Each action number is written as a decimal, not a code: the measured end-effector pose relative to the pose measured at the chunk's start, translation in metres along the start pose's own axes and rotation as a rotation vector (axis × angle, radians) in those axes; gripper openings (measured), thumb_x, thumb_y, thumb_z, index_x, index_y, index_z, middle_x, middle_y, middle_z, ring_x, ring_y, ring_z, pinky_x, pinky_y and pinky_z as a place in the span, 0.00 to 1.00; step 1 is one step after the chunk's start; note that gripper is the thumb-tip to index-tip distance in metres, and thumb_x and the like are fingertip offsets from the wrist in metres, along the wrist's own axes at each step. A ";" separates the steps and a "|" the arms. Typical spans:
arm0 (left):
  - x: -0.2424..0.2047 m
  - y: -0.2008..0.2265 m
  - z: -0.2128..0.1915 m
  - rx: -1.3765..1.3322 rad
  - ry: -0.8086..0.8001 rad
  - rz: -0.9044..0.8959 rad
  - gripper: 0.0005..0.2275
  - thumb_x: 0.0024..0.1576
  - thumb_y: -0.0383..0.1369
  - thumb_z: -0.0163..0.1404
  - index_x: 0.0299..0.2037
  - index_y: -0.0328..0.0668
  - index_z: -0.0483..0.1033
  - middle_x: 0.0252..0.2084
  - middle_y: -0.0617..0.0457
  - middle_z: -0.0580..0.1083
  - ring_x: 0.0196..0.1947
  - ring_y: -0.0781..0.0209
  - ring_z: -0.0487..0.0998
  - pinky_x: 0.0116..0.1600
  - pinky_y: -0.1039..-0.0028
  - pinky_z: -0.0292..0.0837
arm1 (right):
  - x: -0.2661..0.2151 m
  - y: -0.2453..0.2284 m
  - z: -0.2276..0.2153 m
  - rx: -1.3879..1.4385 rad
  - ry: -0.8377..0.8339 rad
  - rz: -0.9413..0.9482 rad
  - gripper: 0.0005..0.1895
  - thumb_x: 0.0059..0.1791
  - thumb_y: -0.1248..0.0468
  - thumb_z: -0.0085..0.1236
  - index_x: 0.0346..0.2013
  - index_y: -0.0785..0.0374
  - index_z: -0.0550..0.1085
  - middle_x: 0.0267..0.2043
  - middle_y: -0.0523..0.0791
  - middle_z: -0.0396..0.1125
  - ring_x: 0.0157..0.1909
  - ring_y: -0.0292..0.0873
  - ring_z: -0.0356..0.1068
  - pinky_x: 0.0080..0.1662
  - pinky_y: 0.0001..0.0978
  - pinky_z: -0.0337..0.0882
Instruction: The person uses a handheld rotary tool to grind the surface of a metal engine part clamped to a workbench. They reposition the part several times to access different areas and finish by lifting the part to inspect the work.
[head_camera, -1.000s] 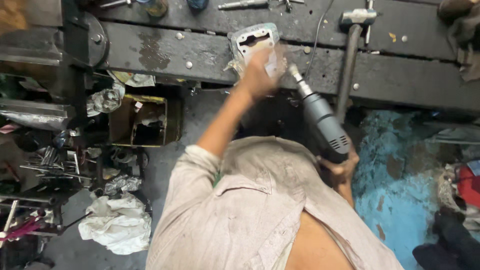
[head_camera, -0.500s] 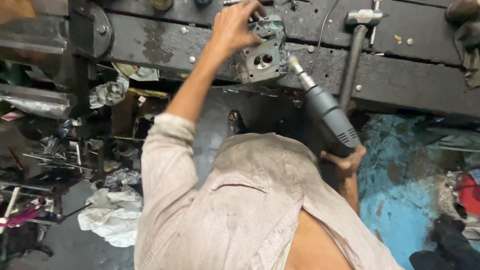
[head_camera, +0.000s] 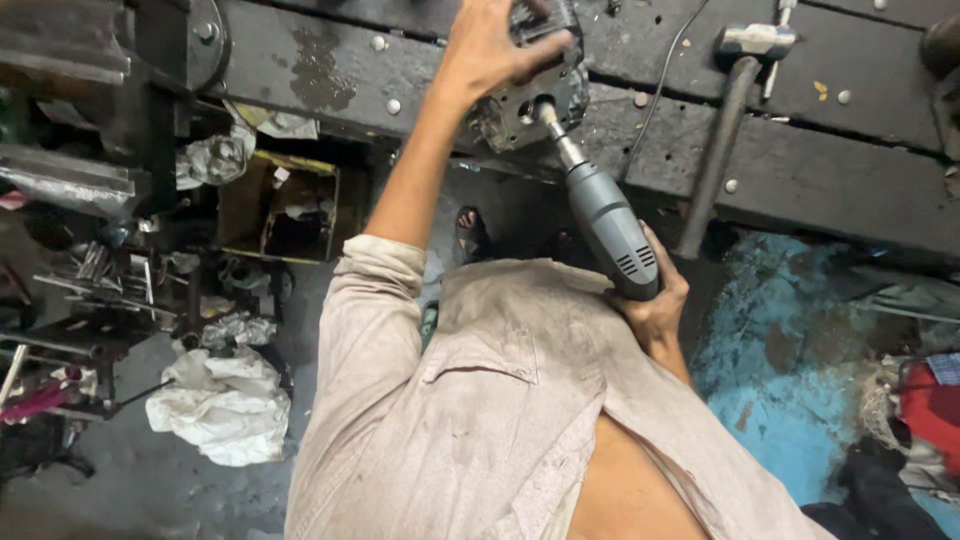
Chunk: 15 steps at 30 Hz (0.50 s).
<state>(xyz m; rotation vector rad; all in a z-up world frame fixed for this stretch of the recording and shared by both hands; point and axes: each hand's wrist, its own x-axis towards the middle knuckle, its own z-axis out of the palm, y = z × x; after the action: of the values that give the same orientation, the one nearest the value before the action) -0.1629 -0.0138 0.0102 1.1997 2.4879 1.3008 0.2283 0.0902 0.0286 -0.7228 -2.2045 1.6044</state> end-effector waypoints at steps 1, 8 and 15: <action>-0.002 0.000 0.003 0.031 -0.011 -0.038 0.29 0.48 0.55 0.67 0.48 0.38 0.78 0.46 0.44 0.80 0.49 0.41 0.78 0.54 0.56 0.70 | -0.001 -0.001 0.000 -0.021 -0.008 0.011 0.52 0.29 0.72 0.71 0.69 0.64 0.67 0.66 0.50 0.68 0.66 0.44 0.68 0.67 0.36 0.65; 0.005 0.000 0.002 0.053 0.012 -0.110 0.30 0.45 0.59 0.67 0.48 0.45 0.80 0.43 0.44 0.81 0.44 0.41 0.81 0.46 0.55 0.75 | -0.003 0.001 0.004 -0.068 -0.034 0.066 0.50 0.32 0.71 0.71 0.69 0.63 0.67 0.63 0.49 0.71 0.63 0.43 0.70 0.64 0.34 0.68; 0.005 -0.008 0.011 0.080 -0.018 -0.221 0.33 0.43 0.61 0.67 0.47 0.44 0.80 0.41 0.44 0.81 0.42 0.43 0.82 0.46 0.57 0.77 | -0.005 -0.001 0.004 -0.140 -0.042 0.021 0.50 0.32 0.69 0.75 0.69 0.64 0.67 0.64 0.52 0.70 0.65 0.43 0.69 0.66 0.34 0.66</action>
<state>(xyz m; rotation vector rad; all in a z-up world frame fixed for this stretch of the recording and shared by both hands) -0.1671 -0.0059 -0.0012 0.9127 2.5937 1.1398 0.2299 0.0844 0.0283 -0.7589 -2.3651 1.4991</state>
